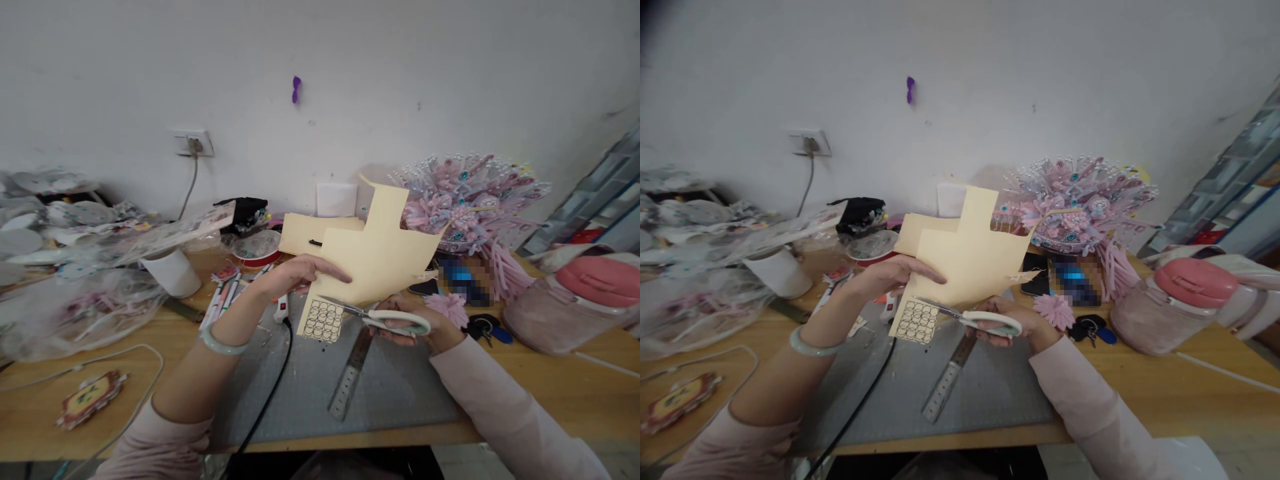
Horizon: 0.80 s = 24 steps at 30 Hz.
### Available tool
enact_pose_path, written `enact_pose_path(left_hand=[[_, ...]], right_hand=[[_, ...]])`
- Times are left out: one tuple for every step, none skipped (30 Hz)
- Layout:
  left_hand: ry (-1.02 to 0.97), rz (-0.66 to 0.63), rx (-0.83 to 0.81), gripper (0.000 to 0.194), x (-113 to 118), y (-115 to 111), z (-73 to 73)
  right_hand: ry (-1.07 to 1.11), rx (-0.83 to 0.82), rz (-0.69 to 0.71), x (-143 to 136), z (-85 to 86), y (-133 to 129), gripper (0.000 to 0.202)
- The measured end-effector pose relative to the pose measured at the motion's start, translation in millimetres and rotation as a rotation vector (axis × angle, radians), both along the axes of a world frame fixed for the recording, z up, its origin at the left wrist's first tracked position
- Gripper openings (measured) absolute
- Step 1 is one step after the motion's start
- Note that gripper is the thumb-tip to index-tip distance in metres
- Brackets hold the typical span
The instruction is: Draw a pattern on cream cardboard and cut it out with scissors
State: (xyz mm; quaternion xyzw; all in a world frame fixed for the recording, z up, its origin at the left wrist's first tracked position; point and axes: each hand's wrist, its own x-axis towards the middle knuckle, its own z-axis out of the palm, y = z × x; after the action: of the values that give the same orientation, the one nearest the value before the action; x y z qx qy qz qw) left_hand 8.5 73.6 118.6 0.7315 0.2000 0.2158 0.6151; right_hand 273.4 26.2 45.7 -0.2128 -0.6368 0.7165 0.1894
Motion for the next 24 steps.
enact_pose_path(left_hand=[[-0.001,-0.003,-0.006,0.044,-0.1,0.0,-0.4],[-0.004,-0.005,-0.008,0.044,-0.2,0.0,-0.7],[-0.006,-0.008,-0.008,0.044,-0.4,0.0,-0.9],[-0.006,-0.014,-0.005,0.044,-0.6,0.0,-0.9],[-0.007,-0.018,-0.003,0.044,-0.8,-0.1,-0.8],[-0.005,-0.022,-0.001,0.044,-0.9,-0.2,-0.6],[-0.005,-0.024,0.000,0.044,-1.0,-0.4,-0.3],[-0.004,-0.025,0.002,0.044,-1.0,-0.4,-0.2],[-0.001,-0.024,0.005,0.044,-1.0,-0.4,-0.1],[0.004,-0.022,0.006,0.043,-1.0,-0.4,-0.2],[0.008,-0.021,0.007,0.043,-1.0,-0.2,-0.3],[0.011,-0.024,0.007,0.043,-1.1,0.1,-0.6],[0.012,-0.030,0.007,0.043,-1.1,0.4,-0.9],[0.010,-0.036,0.006,0.042,-1.1,0.6,-1.1],[0.005,-0.040,0.005,0.042,-1.1,0.9,-1.3],[0.001,-0.043,0.005,0.042,-1.1,1.0,-1.4],[-0.003,-0.046,0.003,0.042,-1.0,1.1,-1.4],[-0.004,-0.049,0.001,0.042,-1.0,1.1,-1.3],[-0.004,-0.052,0.000,0.042,-0.9,1.0,-1.1],[-0.003,-0.053,-0.002,0.042,-0.8,0.8,-0.9],[-0.002,-0.053,-0.004,0.043,-0.8,0.6,-0.7],[0.000,-0.052,-0.006,0.043,-0.7,0.4,-0.5],[0.004,-0.049,-0.007,0.043,-0.7,0.2,-0.4],[0.007,-0.046,-0.007,0.043,-0.7,0.1,-0.3]], right_hand=[[0.003,-0.006,-0.019,0.2,-0.7,0.0,0.044],[0.008,-0.009,-0.035,0.4,-1.4,-0.2,0.045],[0.009,-0.010,-0.050,0.6,-1.9,-0.5,0.045],[0.001,-0.013,-0.053,0.8,-2.2,-0.8,0.045],[-0.007,-0.016,-0.060,1.0,-2.3,-1.2,0.045],[-0.014,-0.022,-0.064,1.2,-2.0,-1.4,0.045],[-0.021,-0.024,-0.068,1.4,-1.5,-1.6,0.045],[-0.024,-0.023,-0.074,1.7,-0.7,-1.8,0.046],[-0.026,-0.018,-0.077,1.8,0.3,-2.0,0.046],[-0.030,-0.013,-0.076,2.0,1.5,-2.1,0.046],[-0.038,-0.012,-0.077,2.0,2.6,-2.3,0.046],[-0.047,-0.012,-0.079,2.1,3.6,-2.4,0.044],[-0.054,-0.015,-0.077,2.0,4.3,-2.6,0.043],[-0.058,-0.018,-0.073,2.0,4.7,-2.7,0.042],[-0.056,-0.018,-0.072,2.0,4.7,-2.8,0.041],[-0.052,-0.014,-0.074,2.1,4.4,-2.8,0.041],[-0.049,-0.011,-0.077,2.2,4.0,-2.8,0.041],[-0.052,-0.012,-0.080,2.5,3.5,-2.6,0.042],[-0.062,-0.016,-0.085,2.8,3.1,-2.4,0.042],[-0.076,-0.021,-0.088,3.1,3.0,-2.2,0.042],[-0.089,-0.027,-0.084,3.4,3.2,-2.0,0.043],[-0.100,-0.033,-0.081,3.6,3.7,-1.9,0.043],[-0.106,-0.036,-0.079,3.7,4.6,-1.9,0.043],[-0.110,-0.035,-0.079,3.7,5.5,-1.8,0.042]])
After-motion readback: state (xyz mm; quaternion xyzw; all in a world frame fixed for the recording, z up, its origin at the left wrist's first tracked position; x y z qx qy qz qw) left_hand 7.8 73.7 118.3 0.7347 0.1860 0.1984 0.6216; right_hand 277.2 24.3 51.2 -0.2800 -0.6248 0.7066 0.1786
